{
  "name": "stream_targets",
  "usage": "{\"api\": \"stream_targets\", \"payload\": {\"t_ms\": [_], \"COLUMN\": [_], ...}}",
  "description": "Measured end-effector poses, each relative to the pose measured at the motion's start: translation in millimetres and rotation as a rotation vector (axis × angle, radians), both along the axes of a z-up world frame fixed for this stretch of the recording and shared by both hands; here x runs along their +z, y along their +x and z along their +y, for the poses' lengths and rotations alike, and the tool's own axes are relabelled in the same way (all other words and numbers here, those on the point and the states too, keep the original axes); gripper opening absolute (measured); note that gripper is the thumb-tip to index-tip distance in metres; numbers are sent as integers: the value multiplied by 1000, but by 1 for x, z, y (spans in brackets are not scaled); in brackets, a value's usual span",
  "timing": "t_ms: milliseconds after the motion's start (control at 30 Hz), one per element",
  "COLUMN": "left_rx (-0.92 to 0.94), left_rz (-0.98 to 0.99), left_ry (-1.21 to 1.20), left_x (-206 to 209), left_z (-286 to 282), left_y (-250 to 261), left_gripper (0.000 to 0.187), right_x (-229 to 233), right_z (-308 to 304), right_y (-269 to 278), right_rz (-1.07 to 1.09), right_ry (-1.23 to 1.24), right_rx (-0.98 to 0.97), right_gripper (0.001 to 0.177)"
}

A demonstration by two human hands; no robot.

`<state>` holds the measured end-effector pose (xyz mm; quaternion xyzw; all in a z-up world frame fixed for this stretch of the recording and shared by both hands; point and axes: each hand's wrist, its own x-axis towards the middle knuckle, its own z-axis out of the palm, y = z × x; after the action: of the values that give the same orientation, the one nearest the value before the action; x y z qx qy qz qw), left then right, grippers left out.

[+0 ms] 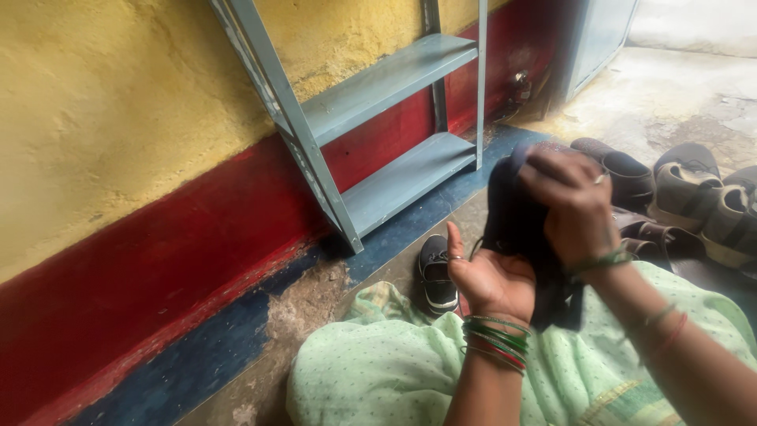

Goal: The person cleans a pair of shoes using a cloth, then places one pair on a metal rack and another pair on the floor.

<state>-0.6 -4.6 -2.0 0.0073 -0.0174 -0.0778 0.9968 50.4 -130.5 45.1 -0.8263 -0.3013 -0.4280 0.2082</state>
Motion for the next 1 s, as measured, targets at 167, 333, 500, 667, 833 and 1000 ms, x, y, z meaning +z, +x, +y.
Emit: {"api": "stream_targets", "payload": {"t_ms": [167, 333, 500, 667, 833, 1000], "left_rx": [39, 42, 73, 280, 210, 142], "left_rz": [152, 165, 117, 179, 7, -99], "left_ry": [10, -140, -295, -267, -156, -34], "left_x": [12, -2, -16, -13, -5, 15], "left_z": [0, 7, 14, 17, 1, -7], "left_y": [-10, -7, 0, 15, 12, -5], "left_gripper": [93, 97, 96, 55, 46, 49], "right_x": [9, -26, -68, -104, -59, 16], "right_z": [-3, 12, 4, 8, 9, -1], "right_y": [3, -51, -84, -94, -58, -34], "right_rz": [43, 25, 149, 237, 48, -96], "right_ry": [166, 71, 50, 135, 203, 155], "right_rx": [135, 76, 96, 230, 232, 129], "right_gripper": [51, 50, 64, 68, 63, 54]}}
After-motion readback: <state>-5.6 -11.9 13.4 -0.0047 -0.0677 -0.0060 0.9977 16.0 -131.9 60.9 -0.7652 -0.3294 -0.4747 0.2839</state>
